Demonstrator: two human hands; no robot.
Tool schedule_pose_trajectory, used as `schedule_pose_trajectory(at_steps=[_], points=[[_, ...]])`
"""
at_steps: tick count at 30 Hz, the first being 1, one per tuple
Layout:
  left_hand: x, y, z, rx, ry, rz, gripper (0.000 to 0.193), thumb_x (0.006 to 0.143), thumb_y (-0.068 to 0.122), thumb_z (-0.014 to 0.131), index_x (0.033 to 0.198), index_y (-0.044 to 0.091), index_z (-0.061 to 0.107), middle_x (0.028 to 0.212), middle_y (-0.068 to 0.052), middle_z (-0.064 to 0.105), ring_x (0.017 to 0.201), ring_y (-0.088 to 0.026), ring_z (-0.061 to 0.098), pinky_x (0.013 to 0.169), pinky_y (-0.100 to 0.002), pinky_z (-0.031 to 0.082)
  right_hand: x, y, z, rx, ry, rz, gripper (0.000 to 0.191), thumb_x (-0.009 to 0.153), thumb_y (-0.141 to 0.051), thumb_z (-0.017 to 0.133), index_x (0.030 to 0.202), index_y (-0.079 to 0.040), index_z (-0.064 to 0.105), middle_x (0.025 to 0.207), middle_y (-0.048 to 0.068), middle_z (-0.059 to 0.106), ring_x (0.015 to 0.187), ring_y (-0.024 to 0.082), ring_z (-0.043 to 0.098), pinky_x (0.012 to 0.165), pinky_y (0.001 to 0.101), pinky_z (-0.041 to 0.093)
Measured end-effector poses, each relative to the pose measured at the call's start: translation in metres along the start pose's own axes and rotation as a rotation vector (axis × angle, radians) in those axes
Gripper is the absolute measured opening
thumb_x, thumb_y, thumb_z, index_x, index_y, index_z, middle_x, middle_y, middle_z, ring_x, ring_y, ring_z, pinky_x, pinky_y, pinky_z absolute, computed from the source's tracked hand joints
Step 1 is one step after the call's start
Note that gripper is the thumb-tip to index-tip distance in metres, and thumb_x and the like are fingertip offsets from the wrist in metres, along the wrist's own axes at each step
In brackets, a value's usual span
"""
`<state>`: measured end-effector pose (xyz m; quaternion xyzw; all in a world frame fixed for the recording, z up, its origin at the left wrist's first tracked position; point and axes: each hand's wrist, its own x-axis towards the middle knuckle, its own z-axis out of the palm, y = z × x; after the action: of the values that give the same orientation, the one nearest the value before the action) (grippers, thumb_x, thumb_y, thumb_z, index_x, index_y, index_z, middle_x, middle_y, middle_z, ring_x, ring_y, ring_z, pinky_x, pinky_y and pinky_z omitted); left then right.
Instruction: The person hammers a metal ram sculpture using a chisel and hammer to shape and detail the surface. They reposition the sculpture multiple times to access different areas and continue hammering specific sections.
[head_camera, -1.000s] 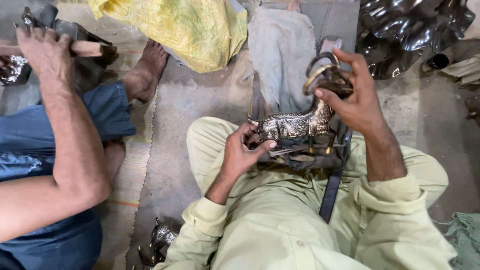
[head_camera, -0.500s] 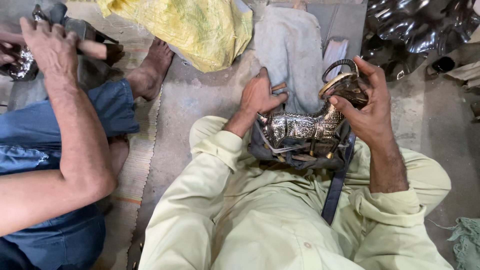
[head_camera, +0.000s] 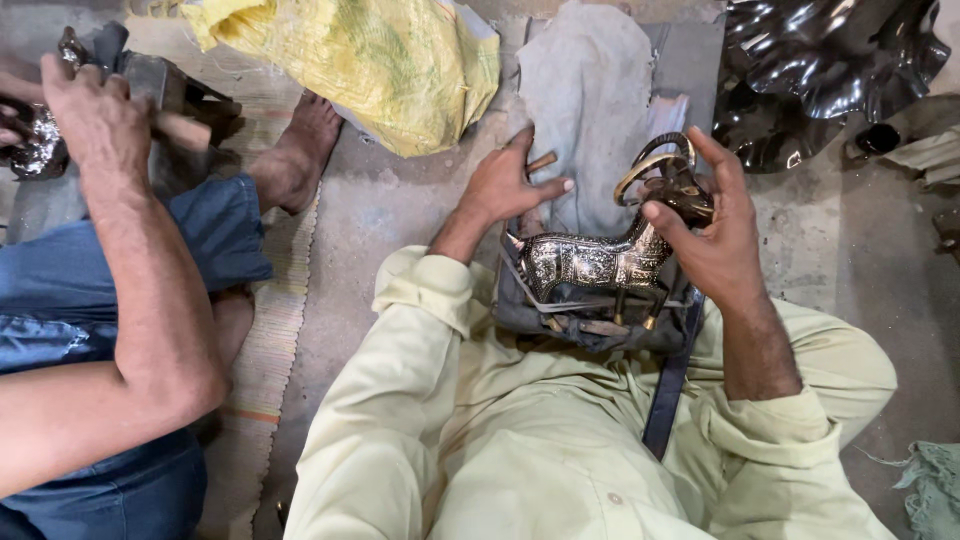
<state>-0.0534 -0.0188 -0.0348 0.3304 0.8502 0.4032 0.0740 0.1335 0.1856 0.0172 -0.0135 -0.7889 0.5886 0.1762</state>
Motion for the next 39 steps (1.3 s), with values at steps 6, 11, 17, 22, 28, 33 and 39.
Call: schedule_pose_trajectory(at_steps=[6,11,17,22,28,33,39], points=[[-0.041,-0.046,-0.019,-0.221,0.143,-0.120,0.037,0.106,0.022,0.058,0.135,-0.001,0.061,0.122,-0.024,0.068,0.106,-0.032,0.072,0.093,-0.043,0.057,-0.049,0.047,-0.042,0.029,0.279,0.087,0.035,0.120,-0.016,0.057,0.150,-0.002,0.046,0.116,0.008,0.061,0.099,0.015,0.064,0.081,0.0315,0.061],[-0.104,-0.052,-0.035,-0.832,0.216,0.015,0.022,0.107,-0.006,0.060,0.129,-0.004,0.061,0.130,-0.021,0.070,0.114,-0.024,0.069,0.101,-0.034,0.056,-0.127,0.072,-0.055,-0.330,0.137,0.563,0.027,0.109,-0.013,0.054,0.134,-0.006,0.061,0.082,0.009,0.065,0.070,0.018,0.060,0.061,0.0319,0.049],[-0.119,-0.020,-0.044,-1.127,0.198,-0.516,0.044,0.096,0.002,0.065,0.135,0.009,0.047,0.098,-0.009,0.074,0.085,-0.022,0.075,0.070,-0.031,0.062,-0.188,0.071,0.004,-0.890,-0.061,0.809,0.089,0.081,-0.028,0.078,0.155,-0.006,0.032,0.082,0.019,0.072,0.075,0.036,0.071,0.073,0.0456,0.056],[-0.110,-0.001,-0.028,-1.142,0.097,-0.318,0.045,0.094,0.000,0.071,0.135,0.000,0.055,0.093,-0.008,0.073,0.085,-0.020,0.077,0.070,-0.028,0.065,-0.195,0.081,-0.024,-0.129,0.234,0.701,0.065,0.089,-0.015,0.066,0.146,0.004,0.041,0.111,0.016,0.068,0.096,0.028,0.067,0.079,0.0386,0.054],[-0.082,0.010,-0.011,-0.957,0.009,-0.144,0.036,0.091,0.000,0.076,0.125,-0.002,0.062,0.089,-0.008,0.074,0.081,-0.016,0.077,0.068,-0.027,0.066,-0.176,0.071,-0.078,0.675,0.318,0.689,0.043,0.109,-0.018,0.054,0.146,0.002,0.047,0.106,0.012,0.069,0.090,0.022,0.068,0.080,0.0356,0.058],[-0.058,0.033,-0.006,-0.829,-0.064,-0.175,0.035,0.089,0.004,0.078,0.121,0.003,0.065,0.081,-0.005,0.075,0.072,-0.011,0.073,0.063,-0.027,0.064,-0.132,0.044,-0.108,0.364,0.182,0.870,0.049,0.106,-0.012,0.062,0.153,-0.001,0.059,0.094,0.006,0.060,0.085,0.017,0.058,0.074,0.0322,0.049],[-0.054,0.049,-0.015,-0.647,-0.127,-0.199,0.035,0.089,0.008,0.078,0.121,0.007,0.064,0.073,-0.004,0.076,0.066,-0.007,0.071,0.058,-0.026,0.062,-0.041,-0.011,-0.124,0.149,-0.016,0.748,0.053,0.092,-0.006,0.060,0.145,-0.001,0.055,0.097,0.010,0.067,0.090,0.022,0.066,0.085,0.0336,0.053]])
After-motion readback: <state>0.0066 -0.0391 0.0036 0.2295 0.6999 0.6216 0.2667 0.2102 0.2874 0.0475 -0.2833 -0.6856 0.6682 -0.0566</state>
